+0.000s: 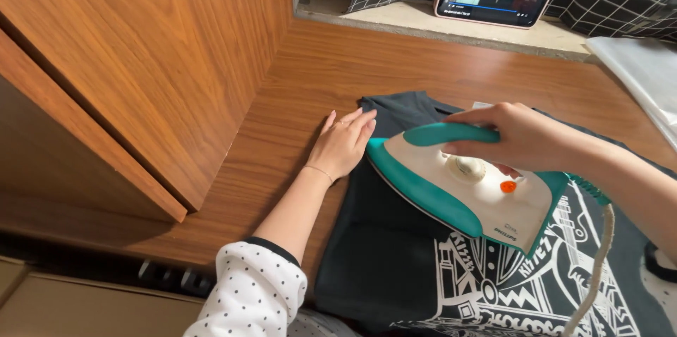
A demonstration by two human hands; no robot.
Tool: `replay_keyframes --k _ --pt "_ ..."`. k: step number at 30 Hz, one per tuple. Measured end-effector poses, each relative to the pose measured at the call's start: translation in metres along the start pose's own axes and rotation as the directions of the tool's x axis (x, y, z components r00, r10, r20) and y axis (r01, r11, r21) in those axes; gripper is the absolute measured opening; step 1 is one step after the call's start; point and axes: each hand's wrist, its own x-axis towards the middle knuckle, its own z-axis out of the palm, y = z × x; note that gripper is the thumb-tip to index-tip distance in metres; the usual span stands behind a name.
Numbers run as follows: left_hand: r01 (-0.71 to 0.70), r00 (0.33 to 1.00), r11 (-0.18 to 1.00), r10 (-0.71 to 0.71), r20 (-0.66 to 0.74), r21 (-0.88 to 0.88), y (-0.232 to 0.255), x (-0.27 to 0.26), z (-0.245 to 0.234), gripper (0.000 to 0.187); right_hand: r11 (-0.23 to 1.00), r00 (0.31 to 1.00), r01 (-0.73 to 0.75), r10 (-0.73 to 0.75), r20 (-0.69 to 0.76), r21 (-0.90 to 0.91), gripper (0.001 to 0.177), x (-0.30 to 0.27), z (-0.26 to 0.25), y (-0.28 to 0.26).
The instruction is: Ironing a black graphic t-shirt on a wooden surface and then folding it.
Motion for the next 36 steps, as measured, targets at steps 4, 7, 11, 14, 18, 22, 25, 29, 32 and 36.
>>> replay_keyframes --k 4,7,11,14,18,22,25,29,32,36 --pt "0.08 0.986 0.996 -0.073 0.15 -0.039 0.008 -0.002 -0.013 0.067 0.992 0.997 0.003 -0.012 -0.075 -0.125 0.051 0.008 0.011 0.02" --pt "0.129 0.967 0.991 -0.121 0.225 -0.02 0.02 -0.004 -0.026 0.083 0.993 0.967 0.007 -0.036 -0.252 -0.115 0.048 0.008 0.023 0.013" --pt "0.135 0.964 0.991 -0.135 0.231 0.014 0.021 -0.005 -0.026 0.082 0.99 0.961 0.081 -0.109 -0.256 -0.116 0.06 0.004 0.019 0.02" --pt "0.147 0.96 0.989 -0.143 0.239 0.003 0.023 -0.005 -0.03 0.085 0.983 0.978 0.161 -0.171 -0.121 -0.091 0.05 -0.007 0.008 0.02" --pt "0.145 0.96 0.989 -0.14 0.242 -0.006 0.02 -0.002 -0.027 0.084 0.986 0.982 0.124 -0.138 -0.129 -0.109 0.05 0.006 0.014 0.028" --pt "0.125 0.965 0.992 -0.122 0.231 -0.001 0.021 -0.005 -0.027 0.078 0.979 0.908 0.098 -0.161 -0.387 -0.177 0.044 0.021 0.03 0.024" --pt "0.129 0.967 0.992 -0.128 0.222 0.012 0.017 -0.004 -0.024 0.08 0.966 0.908 0.199 -0.245 -0.34 -0.163 0.042 0.019 0.028 0.03" --pt "0.144 0.964 0.99 -0.141 0.224 0.004 0.019 -0.004 -0.025 0.082 0.923 0.921 0.36 -0.374 -0.106 -0.135 0.049 0.007 0.018 0.039" --pt "0.148 0.962 0.989 -0.145 0.231 0.004 0.019 -0.002 -0.026 0.083 0.947 0.953 0.282 -0.295 -0.068 -0.153 0.038 -0.006 0.013 0.023" --pt "0.139 0.964 0.99 -0.136 0.23 0.004 0.018 -0.005 -0.026 0.081 0.993 0.977 0.022 -0.046 -0.206 -0.119 0.048 0.002 0.023 0.015"
